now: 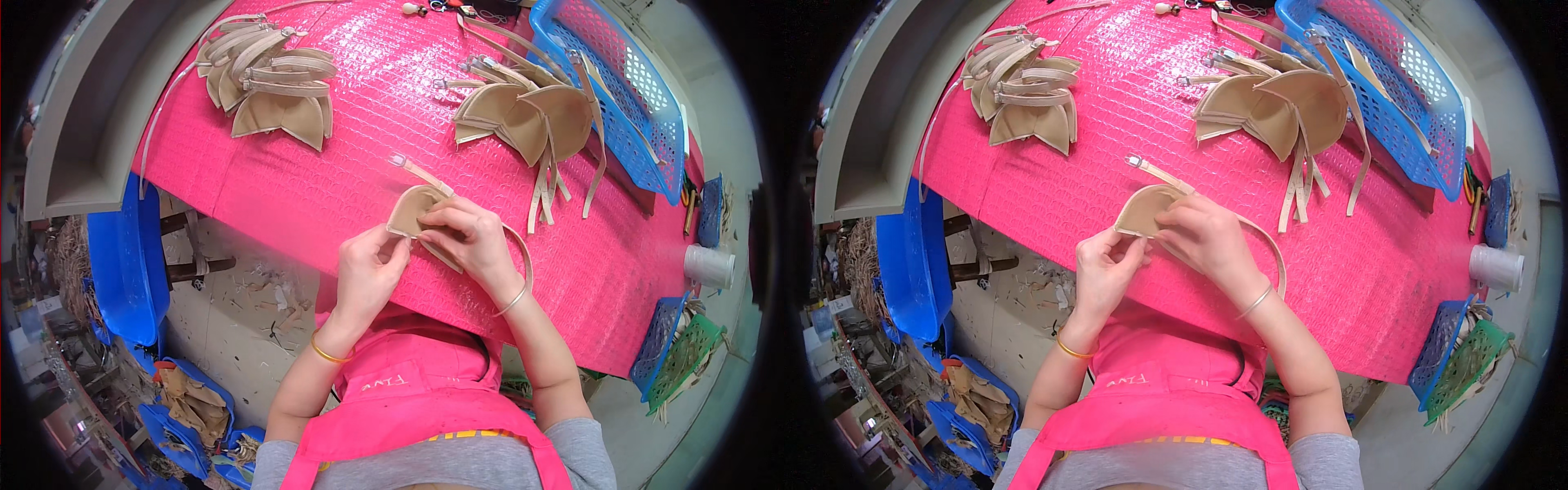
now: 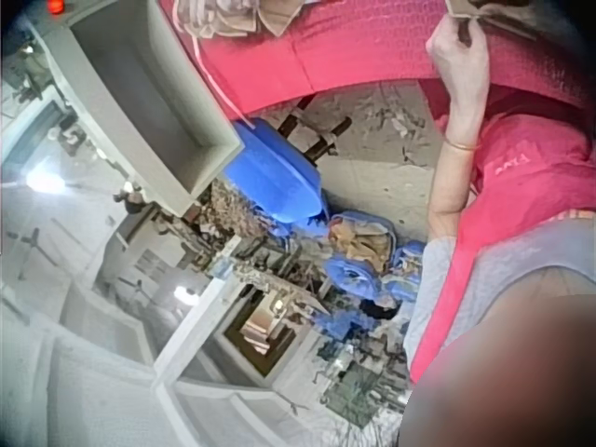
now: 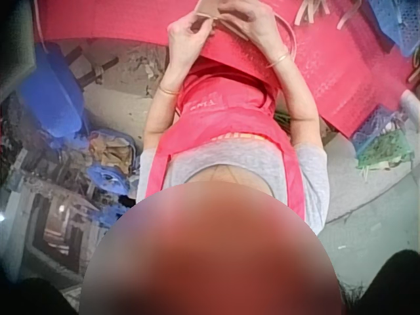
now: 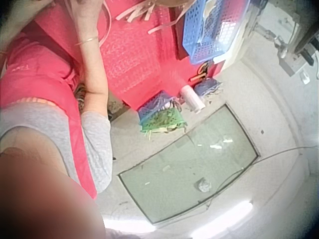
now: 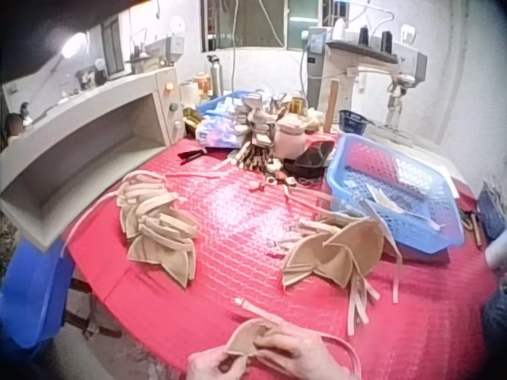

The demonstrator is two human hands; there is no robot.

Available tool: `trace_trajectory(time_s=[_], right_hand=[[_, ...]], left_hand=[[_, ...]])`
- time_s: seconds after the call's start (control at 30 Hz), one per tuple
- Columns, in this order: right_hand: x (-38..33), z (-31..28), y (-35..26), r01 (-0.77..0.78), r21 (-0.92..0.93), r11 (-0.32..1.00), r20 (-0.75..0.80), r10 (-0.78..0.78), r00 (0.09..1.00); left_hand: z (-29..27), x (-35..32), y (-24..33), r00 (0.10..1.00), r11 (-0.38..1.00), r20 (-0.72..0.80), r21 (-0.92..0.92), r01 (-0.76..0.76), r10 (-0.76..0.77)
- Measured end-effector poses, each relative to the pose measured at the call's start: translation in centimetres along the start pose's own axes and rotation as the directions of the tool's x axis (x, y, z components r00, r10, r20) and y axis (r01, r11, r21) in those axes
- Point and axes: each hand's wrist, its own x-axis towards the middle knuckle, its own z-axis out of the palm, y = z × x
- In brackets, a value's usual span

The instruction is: Assembling buckles and straps onto shoe components by hand.

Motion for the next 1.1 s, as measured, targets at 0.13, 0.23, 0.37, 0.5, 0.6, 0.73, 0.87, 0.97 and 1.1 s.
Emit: trace_trajectory(time_s=[0.13,0.23,0.37,0.5,0.6,0.73,0.87,0.97,1.1], right_hand=[[-0.4,0.3,-1.2,0.120,-0.244,0.962,-0.026,-0.131,0.991],[-0.4,0.4,-0.8,0.171,-0.239,0.956,-0.022,-0.181,0.983],[1.6,-0.9,-0.6,0.037,-0.325,0.945,-0.335,-0.151,0.930],[2.7,-1.7,0.8,-0.408,0.071,0.910,0.061,0.404,0.913],[2.4,-1.0,-0.8,-0.351,0.292,0.890,0.053,0.351,0.935],[2.4,-1.0,-2.6,-0.252,0.283,0.926,-0.017,0.267,0.964],[2.3,-0.6,-3.7,-0.205,0.381,0.902,-0.040,0.237,0.971],[2.2,-1.0,-4.8,-0.270,0.476,0.837,0.048,0.282,0.958],[1.5,-1.1,-4.9,-0.320,0.439,0.839,0.084,0.317,0.945]], left_hand=[[0.2,0.1,0.2,0.999,0.999,-0.032,-0.026,-0.018,0.017],[0.3,0.4,0.9,0.999,0.999,-0.028,0.015,-0.039,0.039],[0.2,1.0,0.5,0.996,0.972,-0.043,0.223,-0.069,0.080],[0.4,1.0,1.0,0.995,0.996,-0.059,-0.023,-0.083,0.081],[0.6,1.4,1.3,0.965,0.966,-0.200,-0.160,-0.202,0.169],[0.3,1.6,2.4,0.984,0.951,-0.137,-0.269,-0.150,0.116],[0.1,1.0,2.7,0.967,0.942,-0.191,-0.258,-0.214,0.167],[0.2,0.5,3.0,0.959,0.895,-0.244,-0.380,-0.233,0.146],[0.8,0.1,3.5,0.964,0.795,-0.266,-0.585,-0.161,0.000]])
